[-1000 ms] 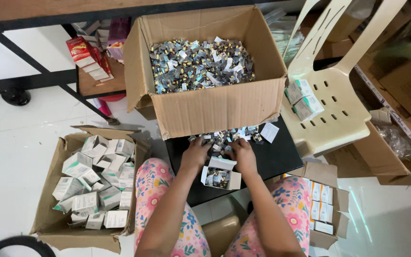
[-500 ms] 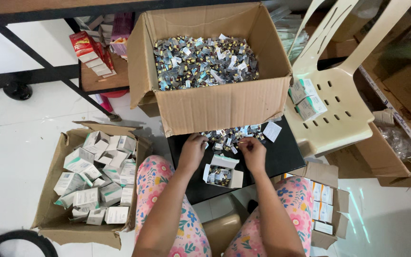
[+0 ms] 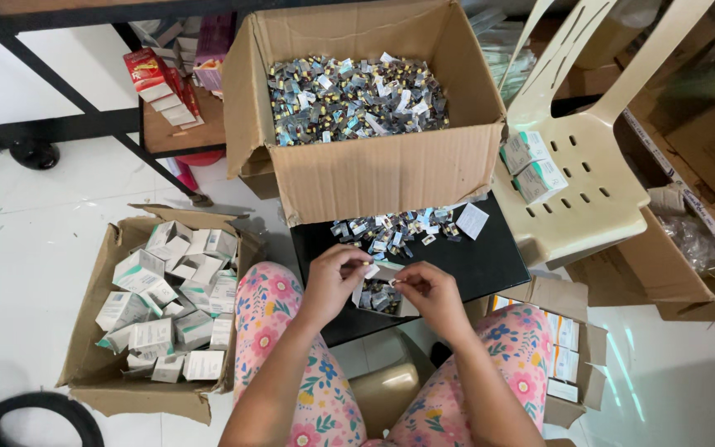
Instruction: The person sits on a low stool and repeatedly picks small foil-wrapped items from a large cardboard box, places them into small white boxes, closes the boxes, and drops them into another box on the floor. The person continues this cycle throughout the clip.
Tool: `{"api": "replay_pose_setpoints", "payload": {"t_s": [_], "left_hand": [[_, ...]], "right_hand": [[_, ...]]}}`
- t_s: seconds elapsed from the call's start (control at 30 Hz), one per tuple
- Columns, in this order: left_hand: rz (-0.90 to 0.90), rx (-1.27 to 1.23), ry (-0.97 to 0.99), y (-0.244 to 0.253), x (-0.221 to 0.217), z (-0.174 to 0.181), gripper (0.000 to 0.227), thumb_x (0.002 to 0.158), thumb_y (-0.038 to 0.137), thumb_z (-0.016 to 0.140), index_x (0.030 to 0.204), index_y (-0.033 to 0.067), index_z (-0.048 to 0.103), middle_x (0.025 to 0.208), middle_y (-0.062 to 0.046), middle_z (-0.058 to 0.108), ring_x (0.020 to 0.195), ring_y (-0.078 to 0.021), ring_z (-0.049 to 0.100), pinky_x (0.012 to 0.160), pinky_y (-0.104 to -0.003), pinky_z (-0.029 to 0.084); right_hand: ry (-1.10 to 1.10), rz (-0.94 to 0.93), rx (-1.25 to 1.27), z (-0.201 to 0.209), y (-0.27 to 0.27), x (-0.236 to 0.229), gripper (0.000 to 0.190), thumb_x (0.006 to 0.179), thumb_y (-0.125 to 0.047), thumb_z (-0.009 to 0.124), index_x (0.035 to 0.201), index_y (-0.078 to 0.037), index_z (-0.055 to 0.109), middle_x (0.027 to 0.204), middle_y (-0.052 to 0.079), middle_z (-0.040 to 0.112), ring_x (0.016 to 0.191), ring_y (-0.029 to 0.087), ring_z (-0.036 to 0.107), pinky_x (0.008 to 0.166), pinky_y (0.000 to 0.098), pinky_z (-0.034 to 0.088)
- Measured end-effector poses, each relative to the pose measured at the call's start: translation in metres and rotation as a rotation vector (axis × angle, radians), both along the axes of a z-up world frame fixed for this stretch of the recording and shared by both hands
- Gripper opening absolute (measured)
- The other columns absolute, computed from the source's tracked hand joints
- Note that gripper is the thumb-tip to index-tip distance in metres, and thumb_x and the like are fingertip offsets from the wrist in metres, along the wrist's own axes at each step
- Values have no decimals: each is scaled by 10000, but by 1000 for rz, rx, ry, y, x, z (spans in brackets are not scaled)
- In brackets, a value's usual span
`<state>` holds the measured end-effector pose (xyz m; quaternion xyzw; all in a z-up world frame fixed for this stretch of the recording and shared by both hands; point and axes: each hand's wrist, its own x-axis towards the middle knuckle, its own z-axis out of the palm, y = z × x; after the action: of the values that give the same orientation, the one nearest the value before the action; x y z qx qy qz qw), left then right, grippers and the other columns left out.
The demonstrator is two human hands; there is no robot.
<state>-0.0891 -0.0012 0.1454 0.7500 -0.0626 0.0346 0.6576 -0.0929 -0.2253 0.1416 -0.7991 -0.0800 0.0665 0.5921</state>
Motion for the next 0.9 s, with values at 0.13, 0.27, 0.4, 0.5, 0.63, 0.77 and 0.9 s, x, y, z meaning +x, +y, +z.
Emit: {"api": "replay_pose_setpoints", "payload": {"t_s": [0.13, 0.27, 0.4, 0.5, 0.63, 0.77, 0.9], "left_hand": [[-58, 19, -6, -8, -3, 1, 148, 886, 0, 743, 1034, 1, 724, 992, -65, 691, 852, -129, 724, 759, -263, 630], [-119, 128, -12, -8, -5, 4, 162, 906, 35, 720, 1066, 15, 723, 950, -86, 709, 848, -169, 741, 723, -292, 609], [-202, 417, -26, -6, -8, 12, 191, 875, 156, 746, 1046, 71, 736, 901, -79, 716, 810, -230, 732, 697, -335, 579], [-145, 593, -214, -6, -7, 16, 196, 821, 227, 785, 961, 91, 762, 888, -72, 738, 825, -286, 701, 689, -390, 549], [44, 511, -71, -2, 3, 4, 159, 869, 242, 738, 941, 100, 754, 886, -58, 720, 817, -257, 710, 716, -383, 562], [220, 661, -74, 10, 34, -28, 126, 929, 220, 721, 947, 102, 760, 939, -76, 712, 907, -293, 687, 777, -422, 561], [170, 802, -51, 0, 52, -74, 256, 803, 169, 740, 1046, 89, 726, 1074, -144, 668, 976, -356, 652, 766, -471, 555]], "right_hand": [[-19, 36, -157, 18, -6, 0, 151, 840, -31, 808, 985, -31, 765, 779, 30, 663, 654, 81, 571, 573, 259, 464], [-32, 105, -280, 23, -7, 0, 212, 797, -74, 833, 994, -34, 764, 738, 15, 677, 632, 77, 601, 587, 245, 509], [-13, -7, -144, 7, -18, 6, 167, 858, -76, 783, 1017, -35, 751, 751, 35, 702, 668, 88, 618, 599, 256, 515], [-33, -163, -167, -9, -39, 21, 153, 889, -89, 781, 1034, -43, 764, 761, 94, 679, 681, 118, 578, 614, 277, 483], [-122, -261, -444, -36, -50, 43, 152, 878, -90, 768, 1025, -52, 760, 781, 122, 709, 660, 205, 663, 642, 321, 527], [-206, -175, -540, -56, -35, 54, 219, 815, -84, 779, 1033, -65, 761, 881, 150, 712, 754, 293, 695, 701, 381, 548], [-485, -21, -547, -74, -6, 57, 384, 702, -123, 817, 1068, -45, 731, 995, 180, 692, 899, 387, 671, 766, 455, 545]]}}
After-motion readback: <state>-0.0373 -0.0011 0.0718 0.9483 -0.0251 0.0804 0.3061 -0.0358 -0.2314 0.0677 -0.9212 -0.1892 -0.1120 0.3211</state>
